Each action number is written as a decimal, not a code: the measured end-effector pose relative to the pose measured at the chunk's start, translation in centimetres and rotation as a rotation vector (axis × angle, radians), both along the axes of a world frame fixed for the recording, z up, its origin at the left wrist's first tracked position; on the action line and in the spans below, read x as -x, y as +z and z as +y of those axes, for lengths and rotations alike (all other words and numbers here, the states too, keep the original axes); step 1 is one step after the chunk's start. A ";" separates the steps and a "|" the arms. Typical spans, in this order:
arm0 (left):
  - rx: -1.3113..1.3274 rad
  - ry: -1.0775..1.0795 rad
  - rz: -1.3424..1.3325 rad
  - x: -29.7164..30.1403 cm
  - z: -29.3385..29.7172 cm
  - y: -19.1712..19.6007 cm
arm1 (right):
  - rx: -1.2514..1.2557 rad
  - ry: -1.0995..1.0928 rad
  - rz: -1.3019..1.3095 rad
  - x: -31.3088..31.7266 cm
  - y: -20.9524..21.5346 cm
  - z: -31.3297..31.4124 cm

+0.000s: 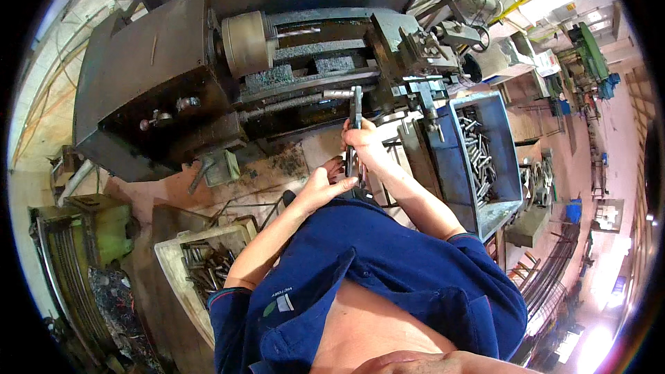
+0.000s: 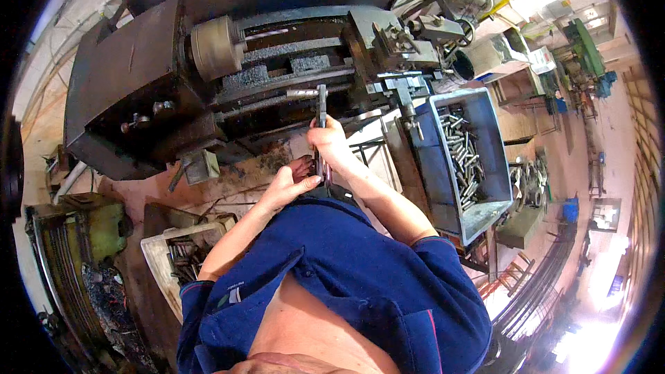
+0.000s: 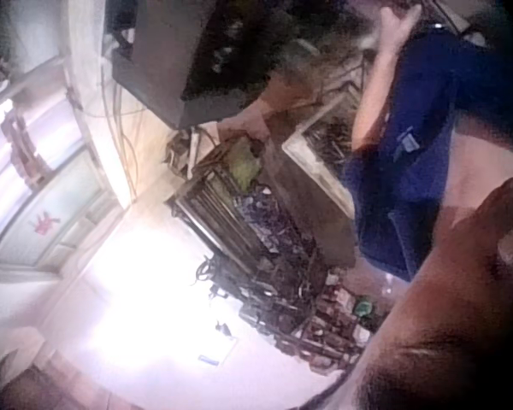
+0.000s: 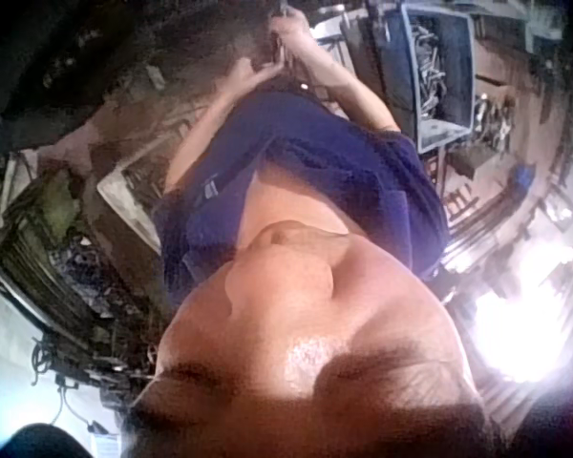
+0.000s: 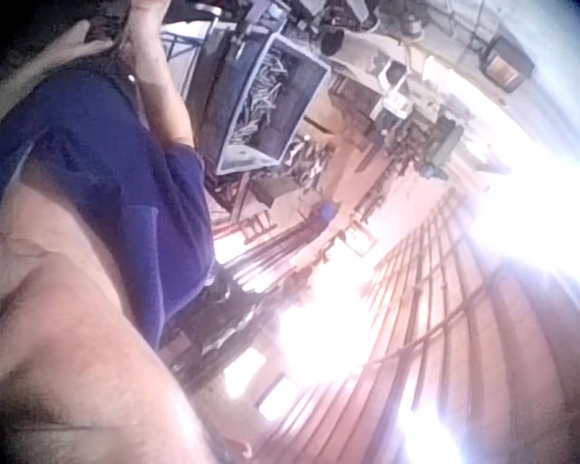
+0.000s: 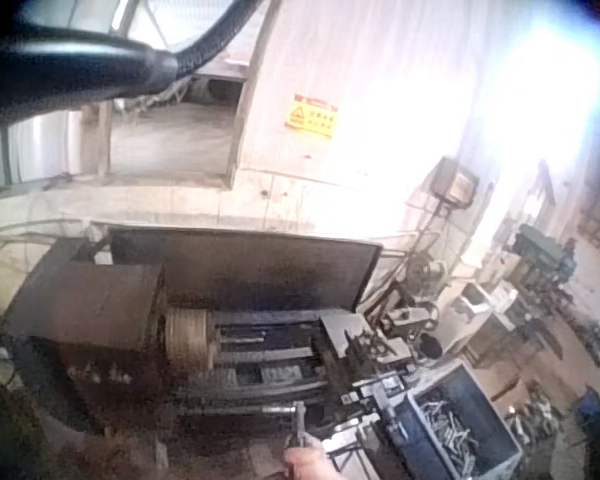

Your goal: The person operates a metalworking machine in a factory setting. They repeatedly pick up metal rods from a bin, insert them into the machine, and then remove the processed parts, placing them back into the bin.

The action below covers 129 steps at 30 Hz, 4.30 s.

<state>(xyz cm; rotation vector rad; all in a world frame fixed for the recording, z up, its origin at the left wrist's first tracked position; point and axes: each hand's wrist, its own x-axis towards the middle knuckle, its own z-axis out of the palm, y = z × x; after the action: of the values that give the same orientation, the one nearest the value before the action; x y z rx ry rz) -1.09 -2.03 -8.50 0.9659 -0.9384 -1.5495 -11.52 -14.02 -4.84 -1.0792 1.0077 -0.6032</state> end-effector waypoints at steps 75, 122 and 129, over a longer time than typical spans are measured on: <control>-0.228 0.255 0.108 -4.7 -12.9 -0.5 | 0.225 0.325 0.189 -9.7 3.1 -12.0; -0.051 0.319 0.004 -4.1 -13.1 1.5 | 0.241 0.312 0.159 -10.0 2.3 -12.2; -0.065 0.237 0.009 -3.4 -14.0 1.4 | 0.177 0.219 0.084 -8.2 2.4 -12.8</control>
<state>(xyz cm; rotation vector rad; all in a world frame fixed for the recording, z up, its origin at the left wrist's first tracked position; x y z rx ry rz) 2.27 -16.05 -7.14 1.0748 -0.7426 -1.3892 -3.32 -26.81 -2.41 -1.3608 0.9044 -0.4776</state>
